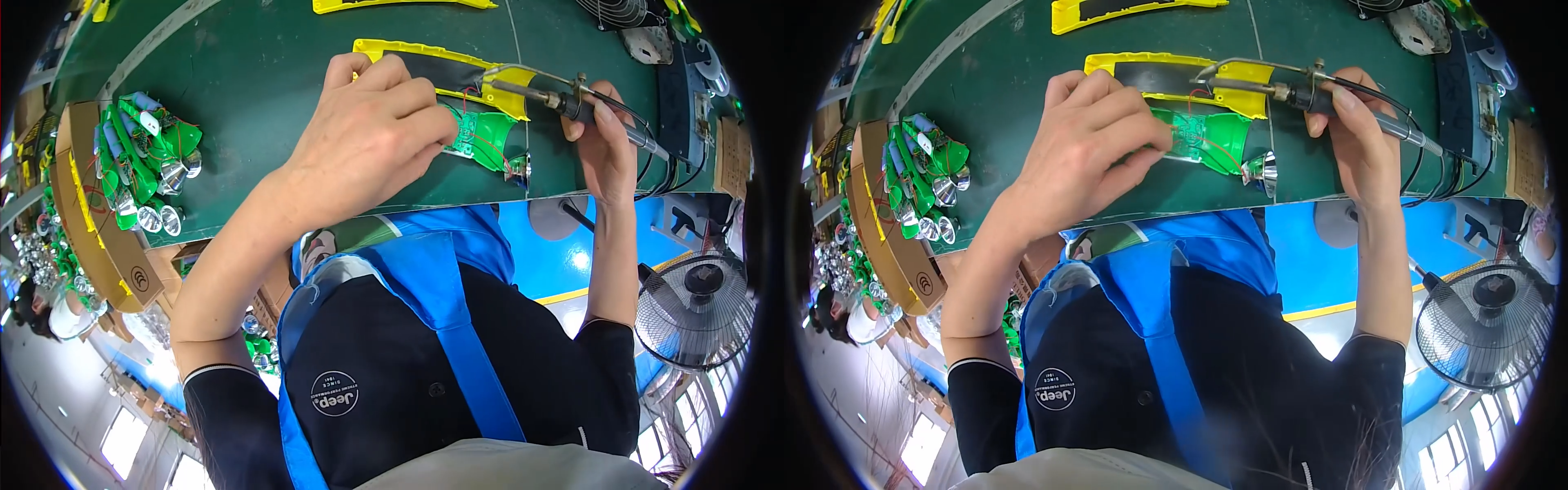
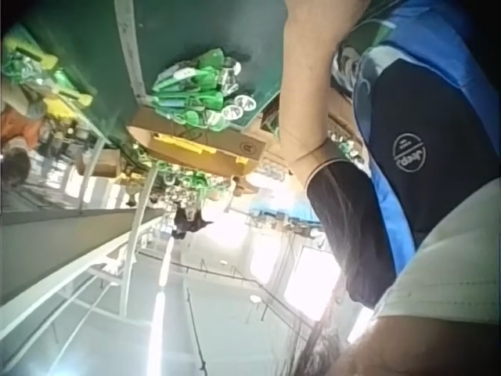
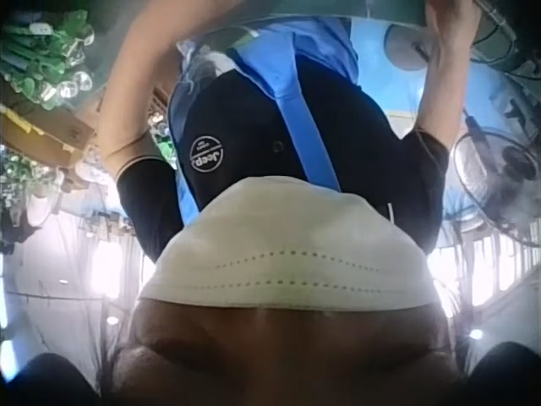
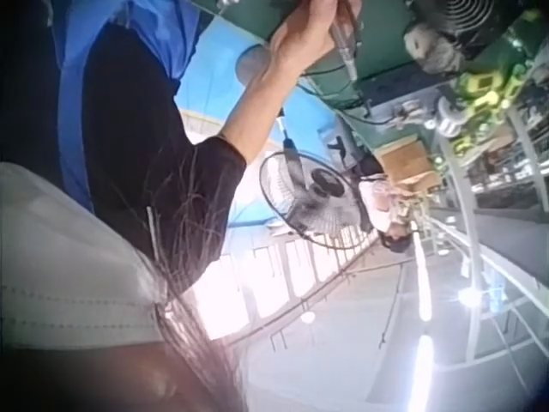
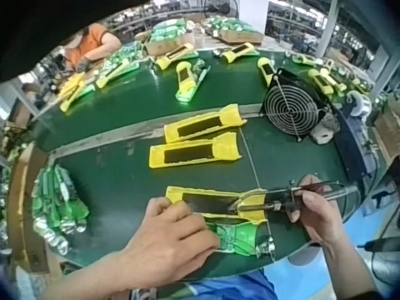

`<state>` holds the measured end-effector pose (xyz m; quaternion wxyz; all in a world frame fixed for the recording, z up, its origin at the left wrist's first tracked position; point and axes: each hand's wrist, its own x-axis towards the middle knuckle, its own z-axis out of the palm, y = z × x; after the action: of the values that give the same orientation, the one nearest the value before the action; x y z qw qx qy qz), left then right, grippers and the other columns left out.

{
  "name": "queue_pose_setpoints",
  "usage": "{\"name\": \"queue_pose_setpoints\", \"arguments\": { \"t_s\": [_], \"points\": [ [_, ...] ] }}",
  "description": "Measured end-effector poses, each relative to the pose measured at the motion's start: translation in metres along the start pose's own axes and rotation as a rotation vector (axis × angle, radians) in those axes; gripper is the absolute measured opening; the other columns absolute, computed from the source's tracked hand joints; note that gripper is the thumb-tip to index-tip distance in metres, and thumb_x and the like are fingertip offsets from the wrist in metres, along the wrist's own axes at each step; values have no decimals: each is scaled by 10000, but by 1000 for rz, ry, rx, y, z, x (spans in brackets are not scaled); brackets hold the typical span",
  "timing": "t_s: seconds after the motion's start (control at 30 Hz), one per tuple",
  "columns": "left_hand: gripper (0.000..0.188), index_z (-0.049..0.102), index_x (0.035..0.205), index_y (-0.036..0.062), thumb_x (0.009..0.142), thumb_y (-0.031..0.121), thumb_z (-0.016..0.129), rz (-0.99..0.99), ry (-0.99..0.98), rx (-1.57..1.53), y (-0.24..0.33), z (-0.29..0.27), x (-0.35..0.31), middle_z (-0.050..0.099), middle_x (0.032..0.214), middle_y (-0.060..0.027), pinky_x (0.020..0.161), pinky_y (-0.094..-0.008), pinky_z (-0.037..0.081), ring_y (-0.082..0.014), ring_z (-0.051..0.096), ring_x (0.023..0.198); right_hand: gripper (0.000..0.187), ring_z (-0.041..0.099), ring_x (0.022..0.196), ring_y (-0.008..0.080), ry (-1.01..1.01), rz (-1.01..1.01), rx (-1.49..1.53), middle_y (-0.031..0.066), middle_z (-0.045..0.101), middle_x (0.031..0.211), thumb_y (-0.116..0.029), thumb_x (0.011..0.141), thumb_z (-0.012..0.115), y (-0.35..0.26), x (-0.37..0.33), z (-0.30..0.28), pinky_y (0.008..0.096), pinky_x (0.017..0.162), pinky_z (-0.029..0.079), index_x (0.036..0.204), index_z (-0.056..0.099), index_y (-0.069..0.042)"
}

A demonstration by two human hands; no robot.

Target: Soldering electronic components and assembling plastic housings for solar-powered flashlights on an assembly line.

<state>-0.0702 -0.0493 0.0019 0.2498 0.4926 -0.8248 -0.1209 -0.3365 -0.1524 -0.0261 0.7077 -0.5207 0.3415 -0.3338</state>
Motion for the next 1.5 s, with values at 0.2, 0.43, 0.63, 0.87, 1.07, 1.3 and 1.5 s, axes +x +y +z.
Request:
{"name": "queue_pose_setpoints", "arguments": {
  "t_s": [0.2,0.43,0.63,0.87,1.07,1.3,1.5],
  "points": [
    [162,534,747,118,648,50,643,-140,-126,136,17,-2,9,503,749,-9,801,-363,345,-206,507,799,267,467,601,104,6,5,-107,87,514,764,-238,828,545,-5,1,4,232,620,407,868,502,23],
    [138,547,734,109,650,43,633,-167,-173,210,26,-7,14,526,738,-18,772,-368,351,-199,521,743,327,481,566,102,-46,82,-248,83,515,729,-303,786,586,-20,6,7,228,534,394,815,510,14],
    [121,549,725,94,647,46,629,-151,-218,262,26,-6,16,518,708,-27,768,-371,358,-202,527,728,343,478,501,91,-123,111,-330,33,484,593,-327,762,615,-16,10,8,255,842,415,792,508,-3],
    [112,544,703,94,645,45,627,-127,-188,273,23,-4,17,514,697,-30,760,-372,362,-199,530,722,322,523,532,87,-144,129,-302,48,535,630,-290,755,645,-17,9,8,228,729,402,815,519,1],
    [113,545,698,92,641,46,630,-136,-184,257,22,-3,16,510,690,-30,754,-370,360,-198,528,716,332,512,483,108,-116,118,-326,34,504,614,-297,747,654,-13,9,9,346,1010,340,801,520,3],
    [115,547,701,92,640,43,631,-155,-198,250,21,-4,15,509,691,-23,743,-362,352,-193,522,710,303,515,482,110,-159,-13,-309,27,495,576,-289,769,631,-10,6,8,464,1041,297,786,507,-12],
    [116,550,708,97,645,49,635,-151,-193,243,23,-3,16,509,692,-20,744,-359,350,-194,521,712,321,504,508,124,-15,-38,-279,51,491,565,-315,810,567,-6,2,-2,433,1041,312,821,466,-10]
  ]
}}
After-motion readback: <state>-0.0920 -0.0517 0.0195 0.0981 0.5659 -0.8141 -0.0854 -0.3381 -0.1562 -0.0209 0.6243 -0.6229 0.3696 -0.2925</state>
